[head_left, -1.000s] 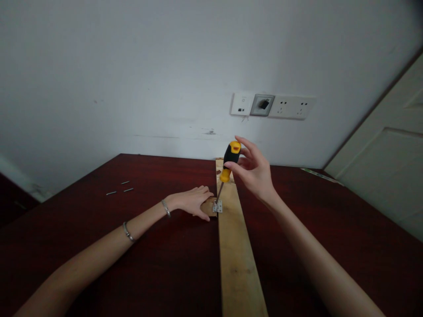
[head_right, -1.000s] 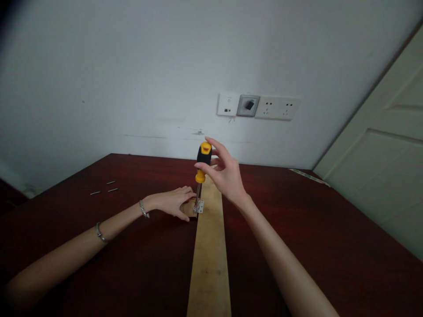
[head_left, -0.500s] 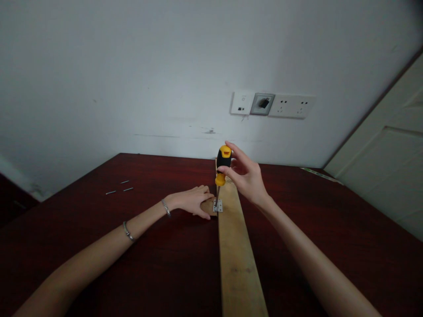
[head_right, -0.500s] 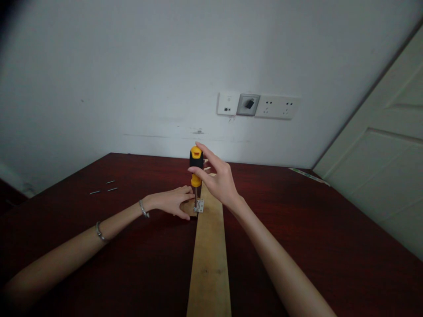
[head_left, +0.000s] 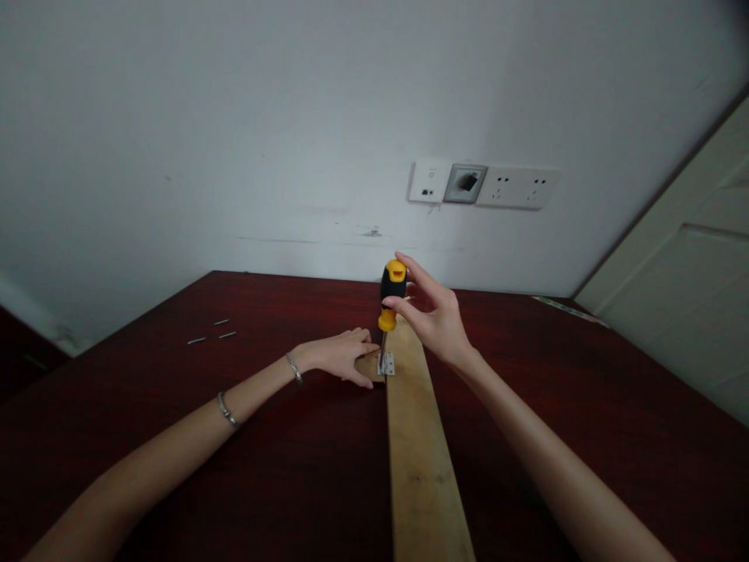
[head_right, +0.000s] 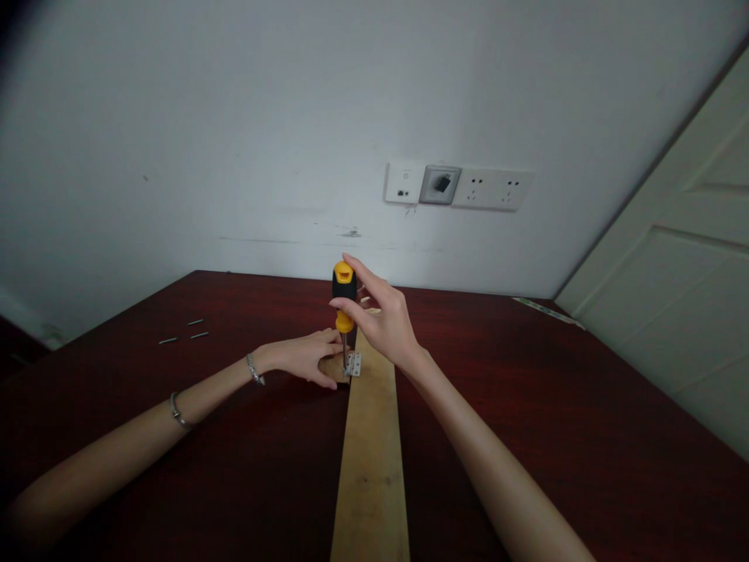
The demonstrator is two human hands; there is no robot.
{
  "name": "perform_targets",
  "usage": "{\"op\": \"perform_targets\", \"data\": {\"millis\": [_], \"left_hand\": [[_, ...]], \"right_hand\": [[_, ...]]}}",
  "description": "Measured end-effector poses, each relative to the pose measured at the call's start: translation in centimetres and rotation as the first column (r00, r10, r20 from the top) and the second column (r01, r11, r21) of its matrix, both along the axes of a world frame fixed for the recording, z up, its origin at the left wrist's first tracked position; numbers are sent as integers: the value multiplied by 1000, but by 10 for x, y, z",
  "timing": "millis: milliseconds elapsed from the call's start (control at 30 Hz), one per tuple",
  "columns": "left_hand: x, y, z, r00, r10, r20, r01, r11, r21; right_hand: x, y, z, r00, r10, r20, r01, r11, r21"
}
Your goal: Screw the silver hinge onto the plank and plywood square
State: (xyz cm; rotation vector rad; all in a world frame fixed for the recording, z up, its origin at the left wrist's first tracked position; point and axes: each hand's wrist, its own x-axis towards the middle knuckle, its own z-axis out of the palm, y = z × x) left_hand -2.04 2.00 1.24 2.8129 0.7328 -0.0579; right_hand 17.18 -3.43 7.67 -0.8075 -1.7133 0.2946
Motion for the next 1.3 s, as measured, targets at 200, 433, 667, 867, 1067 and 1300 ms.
{"op": "perform_targets", "data": {"millis": [200,433,667,867,1067,1300], "left_hand": [[0,0,0,1000,-8,3,8,1000,-3],[0,-1,0,1000,-5,13,5,1000,-8],[0,0,0,999,-8,31,9,1000,-27],[0,0,0,1000,2,8,-2,1000,-17],[0,1,-1,1000,7,2,-7,1000,-20],[0,0,1,1000,13,-6,-13,1000,-23]], "right_hand": [[0,2,-2,1000,13,-5,-13,1000,0],[0,1,-1,1000,7,-3,-7,1000,-6],[3,-3,5,999,-1,47,3,1000,-28],[6,-6,9,990,32,138,-29,999,-28],[5,-9,29,938,-14,347,6,1000,23],[-3,-12,68,773,-51,633,23,998,52]]}}
